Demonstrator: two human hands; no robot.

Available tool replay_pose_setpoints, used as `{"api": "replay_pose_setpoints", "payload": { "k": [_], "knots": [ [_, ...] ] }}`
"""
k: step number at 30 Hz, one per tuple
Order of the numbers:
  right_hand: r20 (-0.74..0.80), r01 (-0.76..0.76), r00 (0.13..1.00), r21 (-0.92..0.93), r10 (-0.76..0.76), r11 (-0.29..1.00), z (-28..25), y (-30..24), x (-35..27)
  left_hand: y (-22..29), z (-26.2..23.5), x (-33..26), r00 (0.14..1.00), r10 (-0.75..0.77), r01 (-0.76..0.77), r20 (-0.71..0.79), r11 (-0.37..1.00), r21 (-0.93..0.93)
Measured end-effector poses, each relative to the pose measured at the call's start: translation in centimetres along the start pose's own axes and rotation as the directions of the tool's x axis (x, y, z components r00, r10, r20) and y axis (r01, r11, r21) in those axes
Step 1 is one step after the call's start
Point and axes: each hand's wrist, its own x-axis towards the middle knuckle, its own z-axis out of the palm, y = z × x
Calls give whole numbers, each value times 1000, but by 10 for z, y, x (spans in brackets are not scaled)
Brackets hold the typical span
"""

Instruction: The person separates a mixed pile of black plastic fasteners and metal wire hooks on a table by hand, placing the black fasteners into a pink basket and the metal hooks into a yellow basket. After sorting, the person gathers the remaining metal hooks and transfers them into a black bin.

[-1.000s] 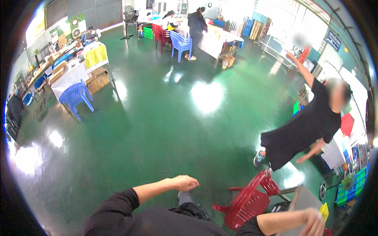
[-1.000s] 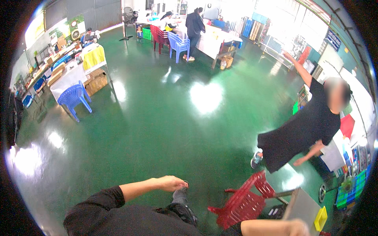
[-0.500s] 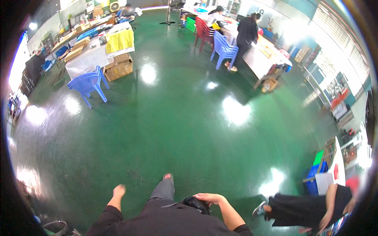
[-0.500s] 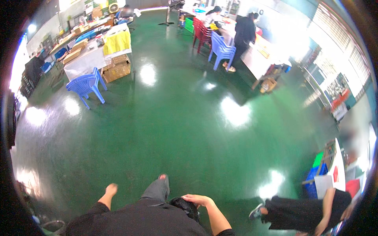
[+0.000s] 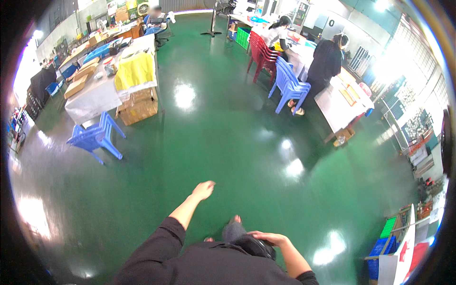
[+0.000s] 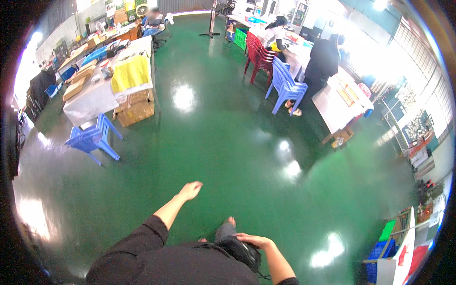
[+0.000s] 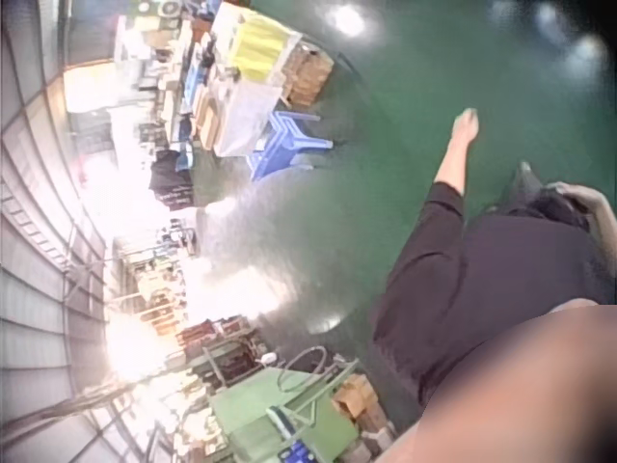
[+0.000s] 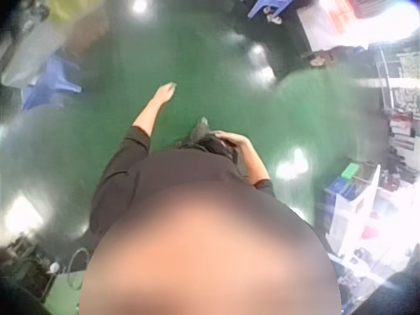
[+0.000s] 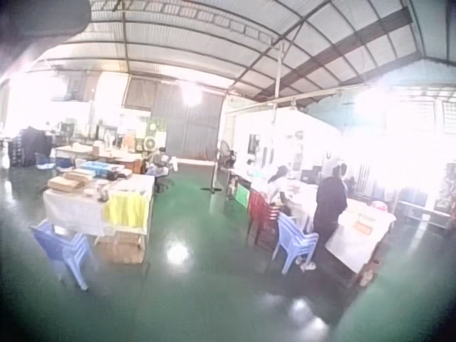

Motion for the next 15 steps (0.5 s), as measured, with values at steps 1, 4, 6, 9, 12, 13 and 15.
{"api": "replay_pose_setpoints", "payload": {
  "k": [1, 4, 6, 9, 12, 13, 15],
  "knots": [
    [43, -36, 998, -16, 37, 999, -30, -25, -3, 35, -22, 65, 989, 127, -135, -70, 985, -111],
    [-56, 19, 998, 125, -12, 992, -131, -69, -13, 94, -63, 213, 962, 238, -270, -135, 910, -316],
    [-74, 93, 994, 193, -80, 977, -186, -136, -11, 92, -81, 286, 972, 208, -236, -113, 882, -407],
    [9, 170, 983, 329, -183, 929, -292, -239, 12, -6, -59, 332, 992, -75, 50, -103, 972, -228],
    [-23, -12, 1000, 168, 17, 986, -400, -338, 69, -138, -58, 287, 851, -473, 397, 228, 864, 308],
    [15, -144, 989, 21, 144, 989, -418, -400, 92, -186, -62, 263, 680, -641, 482, 357, 757, 442],
    [61, -312, 943, -177, 327, 933, -453, -492, 143, -261, -66, 194, 688, -655, 402, 311, 701, 589]
  ]
}}
